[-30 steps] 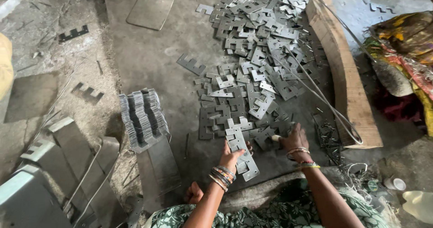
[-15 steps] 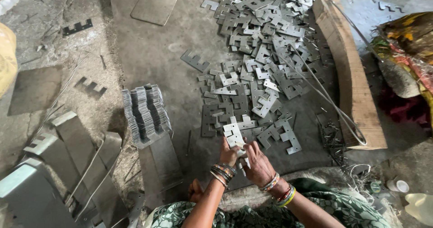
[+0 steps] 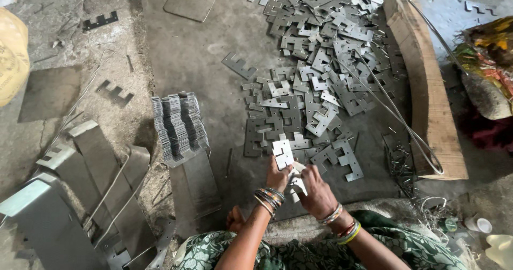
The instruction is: The person sits on the floor and cleans small metal brackets using a white cloth. They pick up each bracket individually, wipe it, and place it into a neat stack on a metal plate. The person repeats this process for numerous brackets from a large pile.
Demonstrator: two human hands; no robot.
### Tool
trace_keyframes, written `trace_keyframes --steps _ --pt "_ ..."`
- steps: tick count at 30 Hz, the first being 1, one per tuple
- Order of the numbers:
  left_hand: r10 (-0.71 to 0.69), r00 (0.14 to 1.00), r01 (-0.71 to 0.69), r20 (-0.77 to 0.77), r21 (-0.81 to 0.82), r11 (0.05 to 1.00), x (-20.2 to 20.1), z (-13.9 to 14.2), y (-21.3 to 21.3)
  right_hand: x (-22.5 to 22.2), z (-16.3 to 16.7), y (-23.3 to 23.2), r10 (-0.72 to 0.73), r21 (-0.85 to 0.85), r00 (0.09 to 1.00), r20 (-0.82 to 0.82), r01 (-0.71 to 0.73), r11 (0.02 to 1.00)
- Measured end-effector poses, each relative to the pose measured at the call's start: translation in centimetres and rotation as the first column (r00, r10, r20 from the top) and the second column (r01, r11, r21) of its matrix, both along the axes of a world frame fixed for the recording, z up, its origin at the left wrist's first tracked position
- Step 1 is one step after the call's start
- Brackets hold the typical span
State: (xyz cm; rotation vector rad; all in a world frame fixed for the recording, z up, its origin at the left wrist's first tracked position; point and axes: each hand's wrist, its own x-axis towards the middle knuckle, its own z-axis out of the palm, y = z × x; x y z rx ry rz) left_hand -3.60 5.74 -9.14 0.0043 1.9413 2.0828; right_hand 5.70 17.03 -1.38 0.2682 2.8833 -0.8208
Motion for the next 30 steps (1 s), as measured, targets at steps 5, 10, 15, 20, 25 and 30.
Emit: trace_keyframes --steps 5,10,15,20,25,30 --pt "-0.096 0.995 0.093 0.033 0.086 0.992 0.3 0.4 -0.4 0.5 -1.3 -0.9 0.17 0.053 0.923 -0.345 -0.162 0.985" --pt "-0.092 0.995 0.09 -0.025 -0.066 0.994 0.6 0.7 0.0 0.7 -0.2 -0.2 0.135 -0.072 0.94 -0.313 -0.166 0.984" --pt "-0.052 0.998 0.043 0.033 0.249 0.967 0.2 0.3 0.5 0.7 1.4 -1.4 0.195 -0.089 0.9 -0.391 -0.248 0.965" --pt "0.043 0.98 -0.031 0.195 -0.064 0.997 -0.3 0.8 -0.3 -1.7 3.5 4.8 -0.249 -0.007 0.838 -0.485 0.281 0.96" --pt "0.019 0.975 0.014 0.223 -0.148 0.989 0.1 1.6 -0.2 -2.4 3.2 12.7 -0.383 0.49 0.908 -0.171 0.416 0.766" --pt "-0.096 0.963 0.06 0.251 0.147 0.987 0.7 2.6 0.4 -2.3 1.7 13.5 -0.57 0.422 0.792 0.218 0.45 0.787"
